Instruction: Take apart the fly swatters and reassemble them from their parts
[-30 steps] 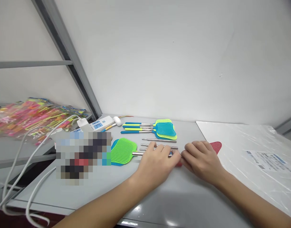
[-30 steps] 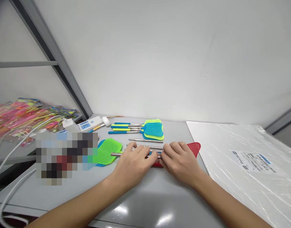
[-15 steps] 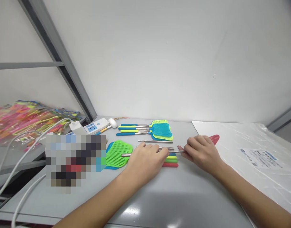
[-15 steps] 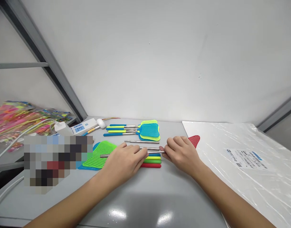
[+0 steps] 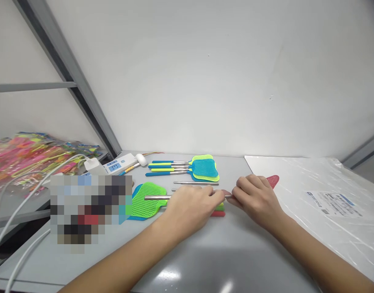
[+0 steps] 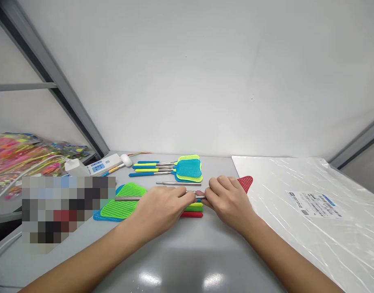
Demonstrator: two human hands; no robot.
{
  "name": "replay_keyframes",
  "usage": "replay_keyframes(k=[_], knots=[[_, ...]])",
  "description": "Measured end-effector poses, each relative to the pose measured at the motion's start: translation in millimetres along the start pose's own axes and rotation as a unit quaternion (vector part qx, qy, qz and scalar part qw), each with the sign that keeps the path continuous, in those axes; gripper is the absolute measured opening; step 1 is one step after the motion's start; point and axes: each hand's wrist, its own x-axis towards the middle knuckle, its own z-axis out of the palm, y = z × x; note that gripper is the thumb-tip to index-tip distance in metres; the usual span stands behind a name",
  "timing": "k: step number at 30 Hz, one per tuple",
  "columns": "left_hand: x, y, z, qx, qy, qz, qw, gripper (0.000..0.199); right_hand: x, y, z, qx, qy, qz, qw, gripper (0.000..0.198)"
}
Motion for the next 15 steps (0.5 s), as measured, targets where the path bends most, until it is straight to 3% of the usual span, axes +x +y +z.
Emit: replay_keyframes(k=[7,10,13,15], knots=[[-2,-5,-11,-0.019,-0.011,-0.001,1.000,0.022,2,5,0,-0.020,0.006,-0.019,1.000,0.036],[-12,-29,-13,-0.007,0.012,-0.037,0.999,0.020,-3,30,-2,-0.051,0.026,0.033,0.998,0.035],[-17,-51,-16,0.033,0.051,-0.123,0.991,0.015,-5,46,-5,-0.076,0.120,0.122,0.982,0.044],[-14,-51,-18,0.013,0.034,-0.090,0.995,0.015,-3,38,-4,-0.036,0.099,0.101,0.989,0.042]])
